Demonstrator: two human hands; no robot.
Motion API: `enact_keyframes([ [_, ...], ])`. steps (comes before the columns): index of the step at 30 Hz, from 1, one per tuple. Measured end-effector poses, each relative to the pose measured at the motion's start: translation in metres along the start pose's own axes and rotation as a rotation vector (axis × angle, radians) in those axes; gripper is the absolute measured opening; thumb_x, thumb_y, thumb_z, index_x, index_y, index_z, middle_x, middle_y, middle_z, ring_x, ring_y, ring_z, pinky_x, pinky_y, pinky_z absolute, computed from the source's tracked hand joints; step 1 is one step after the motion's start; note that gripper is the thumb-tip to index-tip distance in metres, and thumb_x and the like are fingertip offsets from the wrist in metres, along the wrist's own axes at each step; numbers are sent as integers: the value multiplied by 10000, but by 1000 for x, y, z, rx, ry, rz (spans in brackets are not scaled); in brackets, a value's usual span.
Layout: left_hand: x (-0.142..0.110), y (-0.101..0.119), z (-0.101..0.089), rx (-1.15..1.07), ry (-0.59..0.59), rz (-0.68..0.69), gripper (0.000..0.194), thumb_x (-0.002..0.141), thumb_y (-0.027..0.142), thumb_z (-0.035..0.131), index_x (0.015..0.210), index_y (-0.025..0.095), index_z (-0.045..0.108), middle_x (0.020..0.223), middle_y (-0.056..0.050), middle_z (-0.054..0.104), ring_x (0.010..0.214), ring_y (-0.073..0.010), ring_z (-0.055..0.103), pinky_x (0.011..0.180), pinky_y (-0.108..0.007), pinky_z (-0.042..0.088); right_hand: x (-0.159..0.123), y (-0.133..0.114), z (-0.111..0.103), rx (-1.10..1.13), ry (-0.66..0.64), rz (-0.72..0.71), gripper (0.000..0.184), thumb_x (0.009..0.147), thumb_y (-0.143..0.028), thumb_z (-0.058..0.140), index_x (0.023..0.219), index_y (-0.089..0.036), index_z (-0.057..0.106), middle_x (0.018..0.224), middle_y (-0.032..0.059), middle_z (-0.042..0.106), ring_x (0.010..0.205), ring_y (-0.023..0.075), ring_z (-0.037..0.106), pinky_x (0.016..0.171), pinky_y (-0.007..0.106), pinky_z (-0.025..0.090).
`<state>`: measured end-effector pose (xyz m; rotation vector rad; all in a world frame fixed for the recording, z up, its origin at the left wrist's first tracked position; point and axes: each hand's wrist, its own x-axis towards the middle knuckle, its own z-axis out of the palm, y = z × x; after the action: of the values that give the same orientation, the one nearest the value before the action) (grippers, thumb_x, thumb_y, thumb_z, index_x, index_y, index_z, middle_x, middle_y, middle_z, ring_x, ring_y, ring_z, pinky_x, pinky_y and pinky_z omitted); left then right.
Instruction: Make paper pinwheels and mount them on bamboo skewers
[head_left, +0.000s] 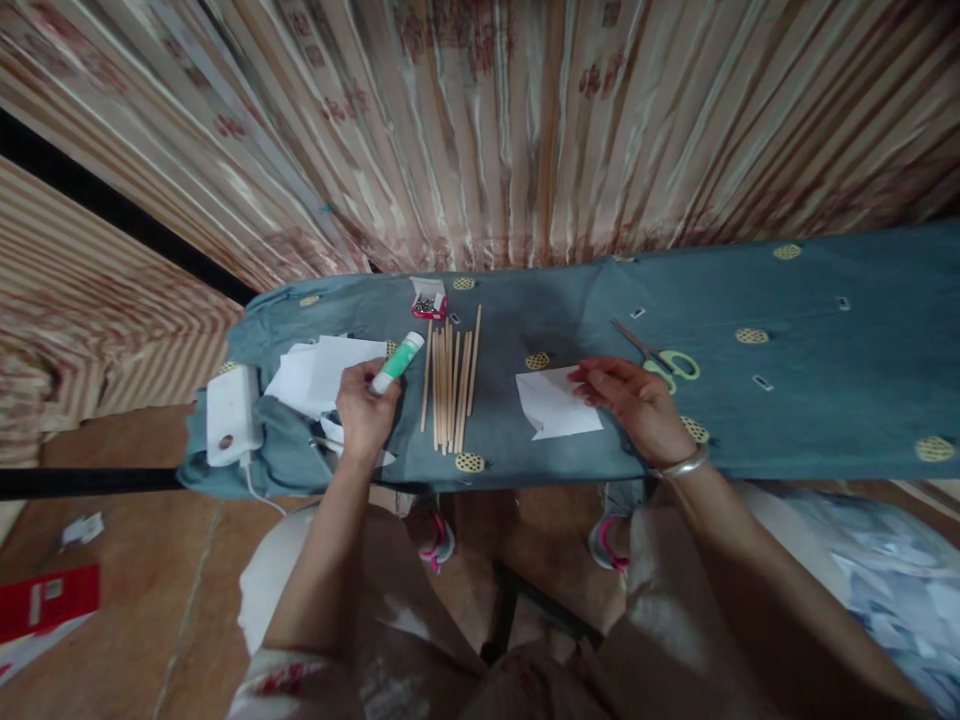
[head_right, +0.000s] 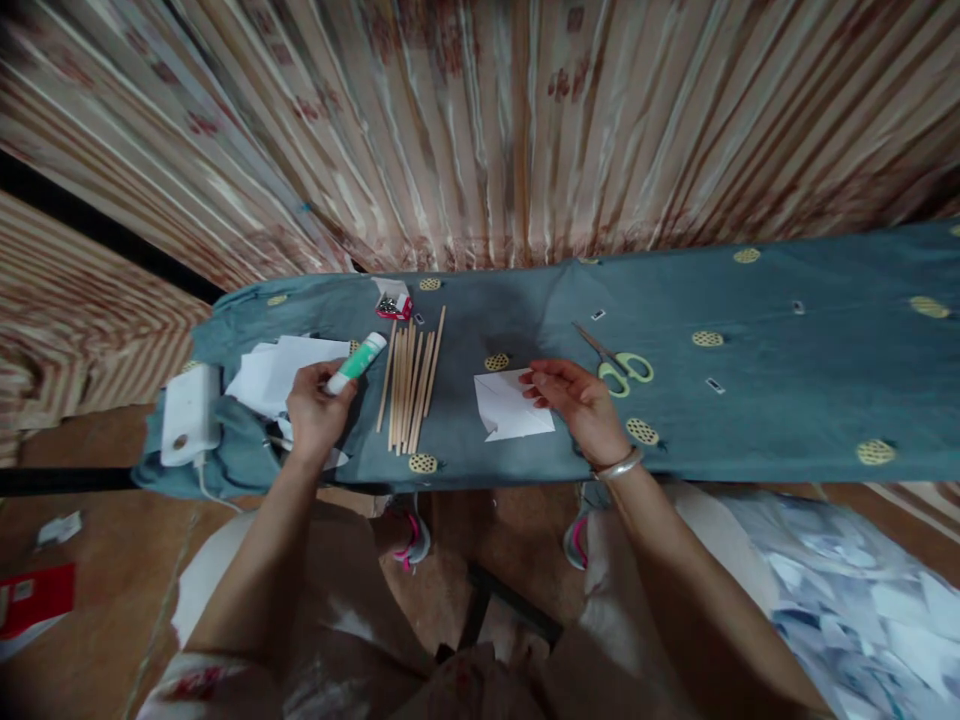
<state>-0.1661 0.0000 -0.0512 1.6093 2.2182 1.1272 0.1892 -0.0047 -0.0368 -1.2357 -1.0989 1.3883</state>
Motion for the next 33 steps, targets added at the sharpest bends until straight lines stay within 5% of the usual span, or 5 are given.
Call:
enact_keyframes([
  [5,-28,32,1,161,-60,355,423,784,342,688,1168,183,611,1160,-113,609,1133,-312,514,992,-491,402,-10,10,-2,-515,-35,-234,189,838,-360,636,917,-215,729,908,65,760,817,215,691,768,365,549],
  [8,-52,63,17,-1,-341,633,279,889,300,605,1156,223,641,1138,-78,625,1093,-253,546,982,-430,425,-16,17,-1,-702,-127,-392,188,865,-257,561,932,-224,734,997,67,757,959,237,688,902,402,528],
  [11,-65,82,41,-94,-558,744,261,911,226,576,1155,220,670,1175,-89,624,1102,-246,540,957,-414,446,-20,20,-1,-764,-162,-442,222,873,-204,525,957,-220,730,1090,78,742,1026,239,676,953,416,514],
  [18,-53,91,73,-153,-699,731,137,887,231,639,965,224,751,1144,-83,649,1076,-241,553,938,-428,440,-23,17,-8,-810,-115,-476,209,841,-147,534,941,-218,704,1163,88,711,1088,246,652,988,446,482],
  [33,-86,112,60,-68,-770,672,189,958,264,547,980,188,718,947,-63,707,927,-222,577,806,-377,402,-46,11,-4,-814,-113,-381,87,820,-270,671,903,-244,680,1381,79,573,1279,308,514,1060,507,416],
])
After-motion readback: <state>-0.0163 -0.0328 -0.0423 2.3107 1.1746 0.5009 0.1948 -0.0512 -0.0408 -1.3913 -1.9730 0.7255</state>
